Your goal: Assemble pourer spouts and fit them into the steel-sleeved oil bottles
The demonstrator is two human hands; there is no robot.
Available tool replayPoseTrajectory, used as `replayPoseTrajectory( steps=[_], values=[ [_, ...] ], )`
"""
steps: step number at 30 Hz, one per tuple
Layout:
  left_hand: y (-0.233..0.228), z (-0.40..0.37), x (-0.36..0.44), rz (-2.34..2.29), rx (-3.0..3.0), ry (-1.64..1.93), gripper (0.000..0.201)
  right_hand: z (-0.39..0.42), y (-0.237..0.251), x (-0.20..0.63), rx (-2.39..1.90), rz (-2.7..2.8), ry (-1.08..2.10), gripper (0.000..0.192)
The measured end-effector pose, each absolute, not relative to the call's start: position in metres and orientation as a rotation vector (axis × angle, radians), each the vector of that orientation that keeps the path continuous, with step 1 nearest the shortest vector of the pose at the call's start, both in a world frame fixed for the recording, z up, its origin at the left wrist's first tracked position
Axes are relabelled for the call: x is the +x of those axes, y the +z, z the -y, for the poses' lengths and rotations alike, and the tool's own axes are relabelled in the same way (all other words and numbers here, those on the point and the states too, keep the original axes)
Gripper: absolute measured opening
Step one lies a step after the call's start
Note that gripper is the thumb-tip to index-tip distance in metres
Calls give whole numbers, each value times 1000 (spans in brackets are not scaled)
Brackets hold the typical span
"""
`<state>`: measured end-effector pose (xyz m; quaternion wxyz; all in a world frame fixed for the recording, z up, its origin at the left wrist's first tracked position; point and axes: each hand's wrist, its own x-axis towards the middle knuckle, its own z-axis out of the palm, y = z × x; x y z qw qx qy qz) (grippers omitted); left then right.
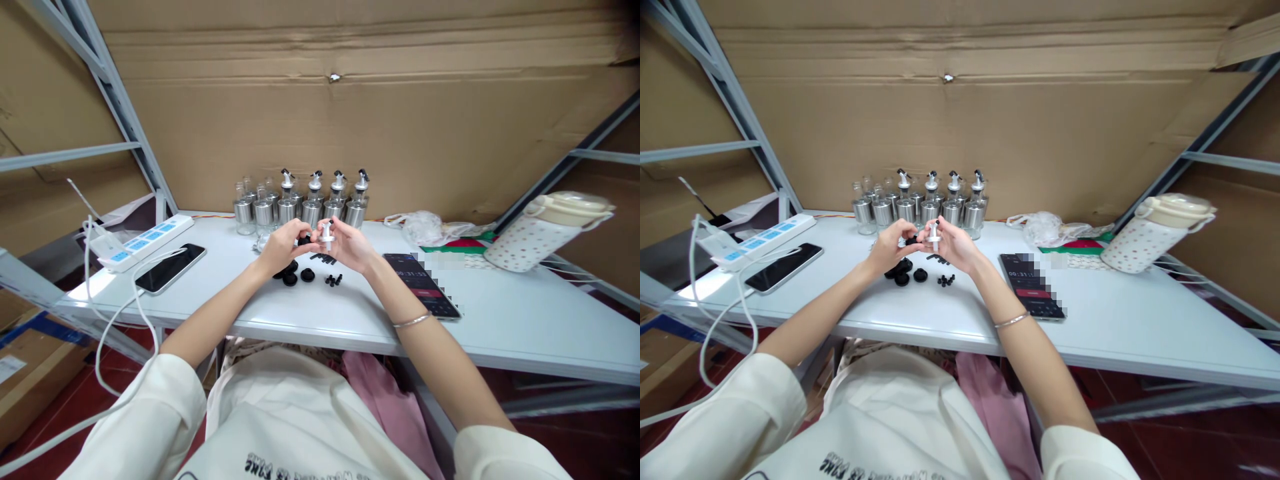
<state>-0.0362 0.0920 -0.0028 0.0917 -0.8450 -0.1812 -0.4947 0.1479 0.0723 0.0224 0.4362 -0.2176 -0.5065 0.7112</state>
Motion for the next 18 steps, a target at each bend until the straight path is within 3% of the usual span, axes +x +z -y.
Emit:
replayPoseTrajectory(
  steps=[5,18],
  values=[
    [2,-87,-36,548,-2555,-1446,12,-77,23,150,-573,1184,1681,32],
    [1,-87,-35,639,-2516,-1351,6,-81,21,154,-648,1197,1530,30]
  ],
)
